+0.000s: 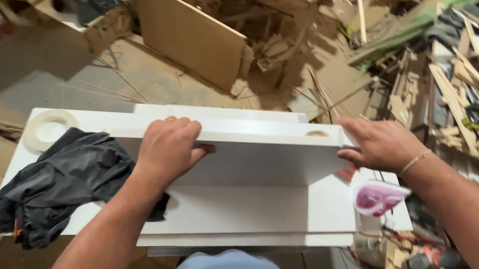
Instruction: Apply heat-activated edge banding to the edge of a board using an iron and finish the edges.
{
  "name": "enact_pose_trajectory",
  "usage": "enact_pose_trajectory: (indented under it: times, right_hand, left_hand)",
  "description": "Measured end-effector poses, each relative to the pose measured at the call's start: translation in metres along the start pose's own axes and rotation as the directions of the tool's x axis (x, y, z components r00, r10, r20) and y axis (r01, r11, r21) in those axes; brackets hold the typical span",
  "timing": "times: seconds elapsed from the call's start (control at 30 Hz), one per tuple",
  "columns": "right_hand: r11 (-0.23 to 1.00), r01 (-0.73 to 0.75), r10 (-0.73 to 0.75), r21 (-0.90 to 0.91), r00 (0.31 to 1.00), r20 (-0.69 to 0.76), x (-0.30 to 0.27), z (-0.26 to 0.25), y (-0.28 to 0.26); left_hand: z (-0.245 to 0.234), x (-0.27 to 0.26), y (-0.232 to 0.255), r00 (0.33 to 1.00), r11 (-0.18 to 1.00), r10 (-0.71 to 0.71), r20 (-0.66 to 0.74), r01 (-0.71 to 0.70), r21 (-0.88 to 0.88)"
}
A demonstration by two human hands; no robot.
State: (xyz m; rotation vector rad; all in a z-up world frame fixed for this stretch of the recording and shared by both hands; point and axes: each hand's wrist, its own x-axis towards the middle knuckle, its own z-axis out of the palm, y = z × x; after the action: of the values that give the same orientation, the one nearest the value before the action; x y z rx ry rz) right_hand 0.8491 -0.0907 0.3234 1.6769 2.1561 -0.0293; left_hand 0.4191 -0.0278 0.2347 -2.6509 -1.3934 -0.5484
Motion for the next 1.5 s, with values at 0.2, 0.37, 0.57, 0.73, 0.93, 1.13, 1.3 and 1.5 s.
enact_pose_trajectory:
  times: [0.2,0.37,0.57,0.73,0.93,1.13,1.3,1.5]
  right_hand:
    - [0.999,0.014,-0.012,0.031,0.996,-0.088,0.012,0.035,0.021]
    - [1.0,-0.002,0.001,-0.007,0.994,-0.107,0.025,0.025,-0.003]
    - [0.999,0.045,-0.044,0.006,0.99,-0.136,0.051,0.001,-0.063]
    - [0.994,0.102,-0.105,-0.026,0.969,-0.222,0.076,-0.017,-0.125]
    - [0.984,0.171,-0.178,-0.051,0.953,-0.244,0.112,-0.049,-0.2]
    - [0.972,0.232,-0.231,-0.02,0.945,-0.232,0.143,-0.087,-0.268]
    - [0.958,0.287,-0.28,-0.004,0.932,-0.23,0.162,-0.108,-0.311]
    - [0.947,0.316,-0.321,-0.063,0.908,-0.269,0.182,-0.115,-0.346]
  left_hand:
    - [-0.036,-0.047,-0.05,0.92,0.992,-0.125,-0.37,0.113,-0.053]
    - [0.037,-0.083,-0.072,0.79,0.522,-0.56,-0.25,0.102,-0.847]
    - [0.128,-0.085,-0.081,0.722,0.145,-0.692,0.023,0.17,-0.975]
    - [0.117,-0.079,-0.076,0.735,0.201,-0.678,0.02,0.212,-0.956]
    - [0.097,-0.066,-0.067,0.705,0.255,-0.691,-0.158,0.033,-0.966]
    - [0.138,-0.055,-0.068,0.678,0.189,-0.723,-0.137,0.003,-0.982]
    - [0.155,-0.054,-0.072,0.649,0.344,-0.709,-0.275,-0.022,-0.939]
    - [0.15,-0.055,-0.073,0.653,0.529,-0.653,-0.385,0.029,-0.848]
